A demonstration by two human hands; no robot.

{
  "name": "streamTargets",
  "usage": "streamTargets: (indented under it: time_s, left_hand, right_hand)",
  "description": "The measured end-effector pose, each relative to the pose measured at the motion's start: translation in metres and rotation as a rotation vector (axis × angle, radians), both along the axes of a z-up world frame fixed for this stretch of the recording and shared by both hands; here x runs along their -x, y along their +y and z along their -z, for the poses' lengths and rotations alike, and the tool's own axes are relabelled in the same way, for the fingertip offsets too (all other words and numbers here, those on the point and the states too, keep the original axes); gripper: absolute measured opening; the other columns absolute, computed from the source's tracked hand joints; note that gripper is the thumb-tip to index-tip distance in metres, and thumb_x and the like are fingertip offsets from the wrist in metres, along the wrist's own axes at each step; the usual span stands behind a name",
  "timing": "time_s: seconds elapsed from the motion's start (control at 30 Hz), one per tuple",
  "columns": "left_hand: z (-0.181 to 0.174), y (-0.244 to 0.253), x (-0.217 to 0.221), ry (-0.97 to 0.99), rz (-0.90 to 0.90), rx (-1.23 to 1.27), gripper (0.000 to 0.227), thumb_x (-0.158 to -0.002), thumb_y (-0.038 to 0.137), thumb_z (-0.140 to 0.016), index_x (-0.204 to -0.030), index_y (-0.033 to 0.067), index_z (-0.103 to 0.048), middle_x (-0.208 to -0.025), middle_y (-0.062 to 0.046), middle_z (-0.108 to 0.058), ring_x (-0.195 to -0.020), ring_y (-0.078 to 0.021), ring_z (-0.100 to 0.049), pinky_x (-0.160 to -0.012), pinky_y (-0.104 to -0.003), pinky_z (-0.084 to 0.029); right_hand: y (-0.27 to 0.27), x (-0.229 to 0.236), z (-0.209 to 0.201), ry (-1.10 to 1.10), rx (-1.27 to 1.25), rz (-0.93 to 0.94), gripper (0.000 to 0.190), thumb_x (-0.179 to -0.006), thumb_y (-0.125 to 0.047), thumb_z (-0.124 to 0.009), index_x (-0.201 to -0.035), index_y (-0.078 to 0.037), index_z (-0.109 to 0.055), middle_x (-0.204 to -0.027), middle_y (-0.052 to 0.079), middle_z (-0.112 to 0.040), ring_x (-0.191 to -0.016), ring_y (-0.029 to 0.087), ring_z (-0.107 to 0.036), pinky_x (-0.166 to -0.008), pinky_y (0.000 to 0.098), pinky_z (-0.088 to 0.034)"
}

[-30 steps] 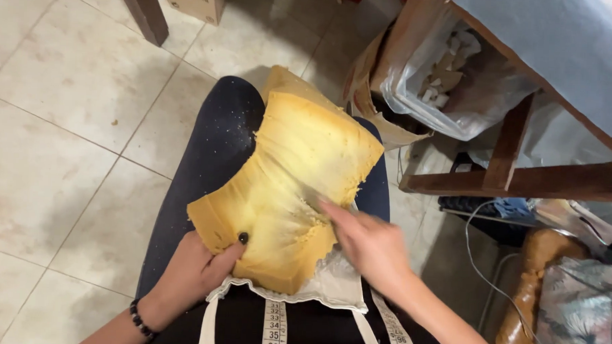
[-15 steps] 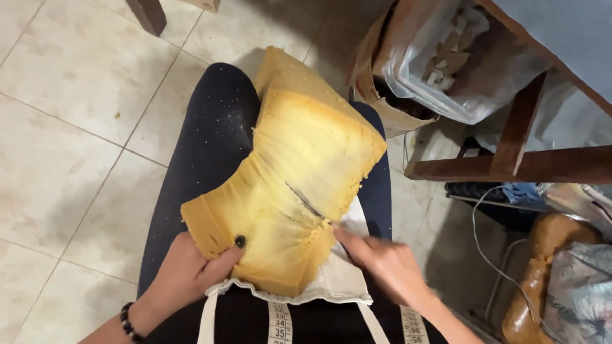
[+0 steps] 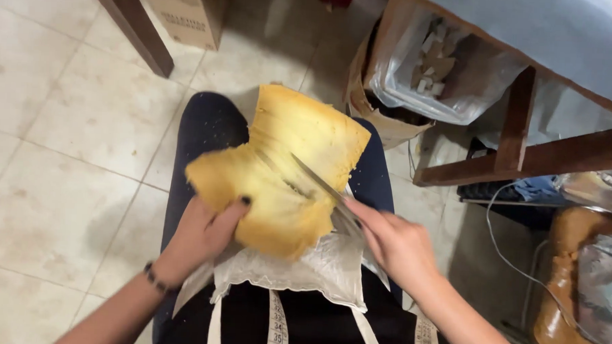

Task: Cutting and shaping yellow foam pieces using a knife in a workshop environment.

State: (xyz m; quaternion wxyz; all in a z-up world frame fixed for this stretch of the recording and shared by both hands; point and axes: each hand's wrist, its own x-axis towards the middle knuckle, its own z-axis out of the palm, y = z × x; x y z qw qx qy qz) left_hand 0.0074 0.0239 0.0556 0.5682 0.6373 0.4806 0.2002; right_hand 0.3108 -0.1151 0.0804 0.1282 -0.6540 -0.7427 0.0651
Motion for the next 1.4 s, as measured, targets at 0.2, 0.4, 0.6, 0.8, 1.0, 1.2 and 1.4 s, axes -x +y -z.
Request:
streamTargets:
  time_s: [0.2, 0.4, 0.6, 0.8, 1.0, 1.2, 1.4]
  left_hand:
    - [-0.01, 0.074, -0.037, -0.104, 0.035, -0.117, 0.03, -0.089, 0.022, -0.067, -0.086, -0.0068, -0.074, -0.079, -0.028, -0.072, -0.077, -0.0369, -0.07, -0.074, -0.055, -0.051]
    - [-0.008, 0.121, -0.036, -0.092, 0.272, -0.1, 0.03, -0.091, 0.018, -0.058, -0.075, -0.0021, -0.073, -0.06, -0.015, -0.062, -0.06, -0.0275, -0.059, -0.062, -0.04, -0.052]
    - [-0.023, 0.129, -0.029, 0.018, 0.385, -0.061, 0.031, -0.088, 0.021, -0.06, -0.077, -0.0054, -0.072, -0.056, -0.019, -0.059, -0.059, -0.0328, -0.06, -0.059, -0.049, -0.05]
    - [0.007, 0.166, -0.04, -0.033, 0.034, -0.073, 0.028, -0.094, 0.029, -0.068, -0.083, 0.0034, -0.072, -0.061, -0.013, -0.064, -0.06, -0.0263, -0.069, -0.06, -0.038, -0.058]
    - [0.002, 0.15, -0.037, 0.03, 0.001, 0.021, 0.031, -0.088, 0.028, -0.067, -0.072, 0.0021, -0.069, -0.049, -0.013, -0.058, -0.05, -0.0241, -0.066, -0.051, -0.037, -0.055]
    - [-0.005, 0.123, -0.03, 0.021, 0.019, 0.122, 0.028, -0.085, 0.019, -0.068, -0.091, -0.0072, -0.074, -0.067, -0.02, -0.065, -0.062, -0.0316, -0.067, -0.055, -0.045, -0.054]
    - [0.016, 0.06, 0.022, -0.067, 0.081, 0.057, 0.032, -0.086, 0.022, -0.072, -0.105, -0.0034, -0.077, -0.09, -0.025, -0.078, -0.085, -0.0337, -0.076, -0.085, -0.055, -0.058]
  right_hand:
    - [0.102, 0.033, 0.015, 0.244, -0.09, 0.163, 0.042, -0.101, -0.022, -0.054, -0.14, -0.036, -0.06, -0.096, 0.008, -0.074, -0.091, 0.031, -0.075, -0.078, 0.0438, -0.06]
    - [0.159, 0.031, -0.012, 0.198, 0.087, 0.137, 0.038, -0.109, -0.033, -0.04, -0.146, -0.036, -0.049, -0.087, 0.008, -0.07, -0.083, 0.038, -0.073, -0.082, 0.051, -0.058]
    - [0.202, 0.021, 0.035, -0.078, -0.029, 0.184, 0.036, -0.11, -0.038, -0.041, -0.146, -0.039, -0.044, -0.102, 0.009, -0.069, -0.09, 0.037, -0.072, -0.087, 0.0503, -0.057]
    - [0.201, 0.029, 0.028, -0.169, 0.04, 0.463, 0.044, -0.112, -0.03, -0.034, -0.155, -0.027, -0.03, -0.101, 0.013, -0.067, -0.091, 0.039, -0.072, -0.085, 0.0549, -0.059]
    - [0.18, 0.029, 0.026, 0.004, 0.336, 0.524, 0.049, -0.108, -0.027, -0.024, -0.157, -0.025, -0.02, -0.106, 0.016, -0.066, -0.097, 0.044, -0.071, -0.09, 0.0567, -0.056]
    - [0.17, 0.025, 0.023, 0.007, 0.276, 0.524, 0.047, -0.11, -0.031, -0.029, -0.157, -0.027, -0.023, -0.113, 0.018, -0.066, -0.098, 0.044, -0.069, -0.092, 0.0551, -0.054]
    - [0.142, 0.022, 0.004, 0.344, 0.246, 0.543, 0.05, -0.106, -0.026, -0.039, -0.154, -0.031, -0.026, -0.13, 0.024, -0.065, -0.108, 0.051, -0.065, -0.094, 0.0599, -0.052]
